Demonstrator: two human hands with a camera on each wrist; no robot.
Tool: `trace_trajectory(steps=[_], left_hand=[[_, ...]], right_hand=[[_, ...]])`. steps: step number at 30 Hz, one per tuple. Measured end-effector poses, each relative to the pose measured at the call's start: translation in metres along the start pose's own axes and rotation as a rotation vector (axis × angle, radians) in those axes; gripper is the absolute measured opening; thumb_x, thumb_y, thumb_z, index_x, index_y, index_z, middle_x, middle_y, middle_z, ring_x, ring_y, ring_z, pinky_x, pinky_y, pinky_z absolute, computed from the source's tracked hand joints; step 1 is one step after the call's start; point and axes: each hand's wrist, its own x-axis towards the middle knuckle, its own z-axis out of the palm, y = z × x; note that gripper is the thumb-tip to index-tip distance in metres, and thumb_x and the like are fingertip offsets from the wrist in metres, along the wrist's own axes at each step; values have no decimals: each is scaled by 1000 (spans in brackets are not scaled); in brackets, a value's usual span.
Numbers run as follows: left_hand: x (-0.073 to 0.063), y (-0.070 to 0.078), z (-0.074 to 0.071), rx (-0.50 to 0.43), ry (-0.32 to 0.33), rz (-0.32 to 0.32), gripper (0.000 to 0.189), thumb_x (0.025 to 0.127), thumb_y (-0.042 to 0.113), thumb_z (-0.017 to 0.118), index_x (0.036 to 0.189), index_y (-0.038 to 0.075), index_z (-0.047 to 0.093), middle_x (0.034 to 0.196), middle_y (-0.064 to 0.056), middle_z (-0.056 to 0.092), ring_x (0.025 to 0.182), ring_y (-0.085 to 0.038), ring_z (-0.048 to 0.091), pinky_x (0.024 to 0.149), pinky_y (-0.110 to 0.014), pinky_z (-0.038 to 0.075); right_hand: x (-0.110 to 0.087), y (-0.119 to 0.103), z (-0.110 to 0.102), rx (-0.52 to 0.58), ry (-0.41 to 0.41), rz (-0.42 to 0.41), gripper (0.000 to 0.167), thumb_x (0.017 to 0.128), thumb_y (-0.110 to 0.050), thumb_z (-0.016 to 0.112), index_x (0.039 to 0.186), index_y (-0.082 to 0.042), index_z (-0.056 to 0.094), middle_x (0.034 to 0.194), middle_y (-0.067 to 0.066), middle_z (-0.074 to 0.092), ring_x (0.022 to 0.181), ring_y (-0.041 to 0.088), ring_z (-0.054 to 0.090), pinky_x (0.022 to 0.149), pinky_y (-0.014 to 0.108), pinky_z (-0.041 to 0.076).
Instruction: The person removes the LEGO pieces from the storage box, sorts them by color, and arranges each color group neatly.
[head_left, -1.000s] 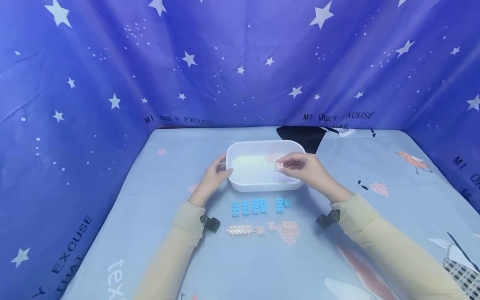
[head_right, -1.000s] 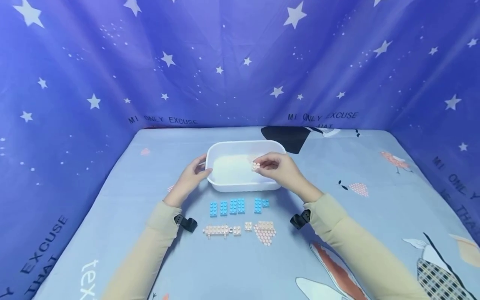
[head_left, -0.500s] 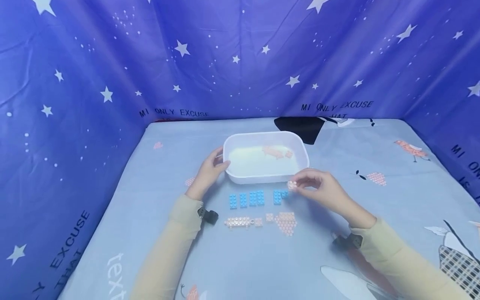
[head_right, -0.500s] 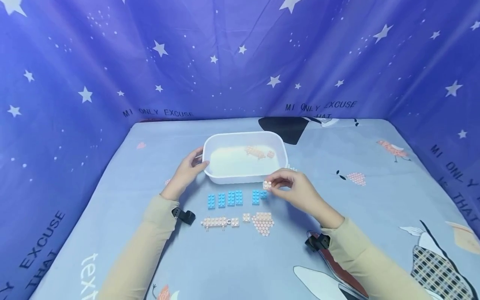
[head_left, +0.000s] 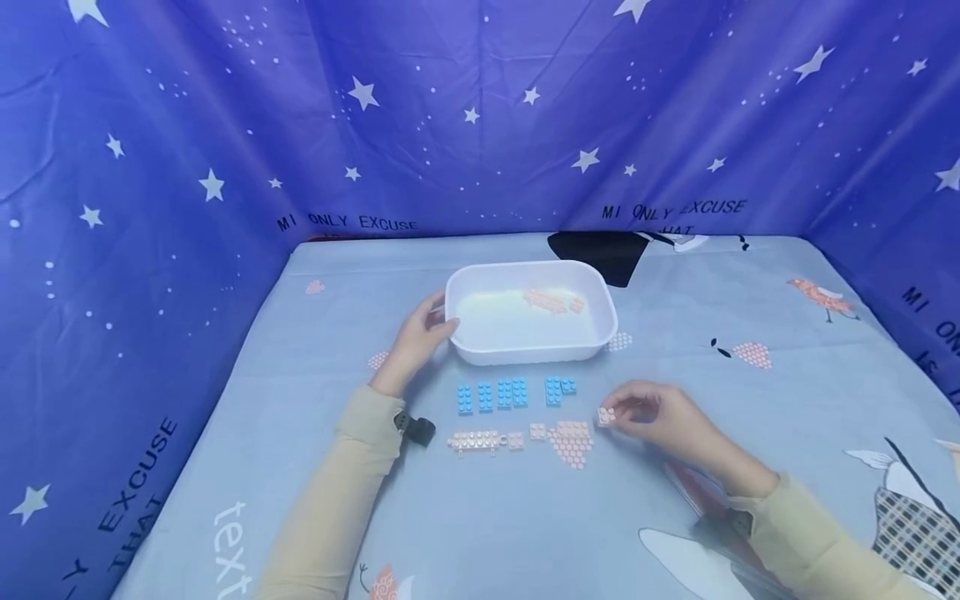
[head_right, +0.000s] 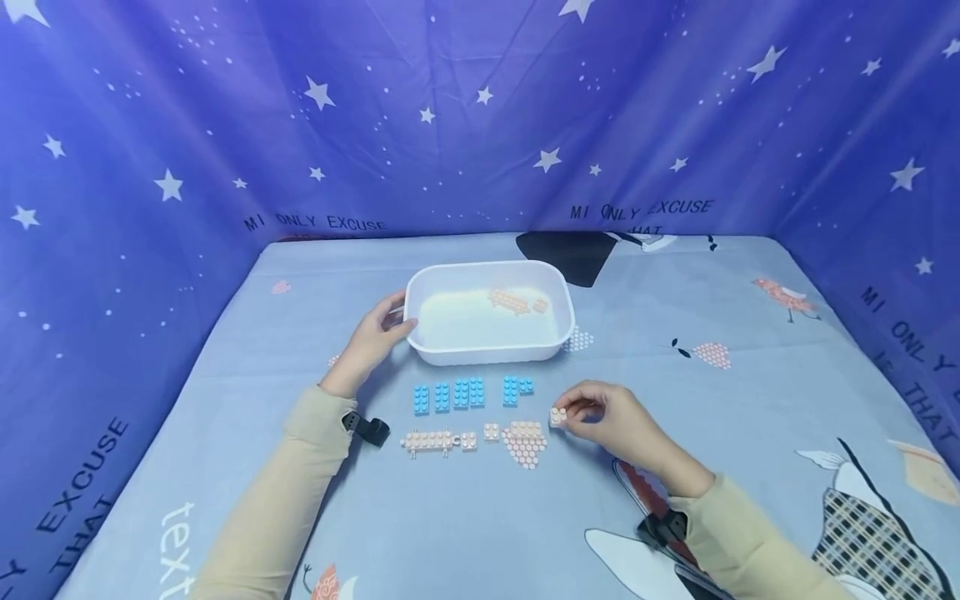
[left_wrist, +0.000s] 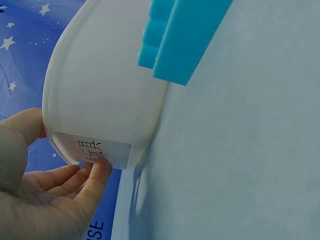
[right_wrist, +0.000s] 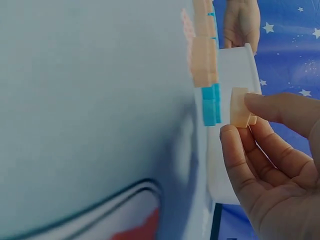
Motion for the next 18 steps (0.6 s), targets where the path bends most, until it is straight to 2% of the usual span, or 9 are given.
trace_trajectory(steps=[8, 18], left_hand=[[-2, -1, 2, 1, 5, -15, 64, 94, 26, 62, 151, 16, 33, 154, -9, 38, 136, -30, 44, 110, -46, 42], [-4, 3, 2, 2, 14, -23, 64, 95, 25, 61, 151, 15, 32, 151, -12, 41, 136, -30, 45, 111, -46, 42]], right_hand=[[-7, 8, 8, -75, -21, -3, 18, 79, -15, 78, 95, -16, 72, 88, -5, 68, 82, 5, 61, 76, 23, 55], [-6, 11, 10, -202, -36, 5, 21, 77, -20, 80, 96, -23, 71, 95, -9, 68, 89, 7, 59, 82, 26, 53]])
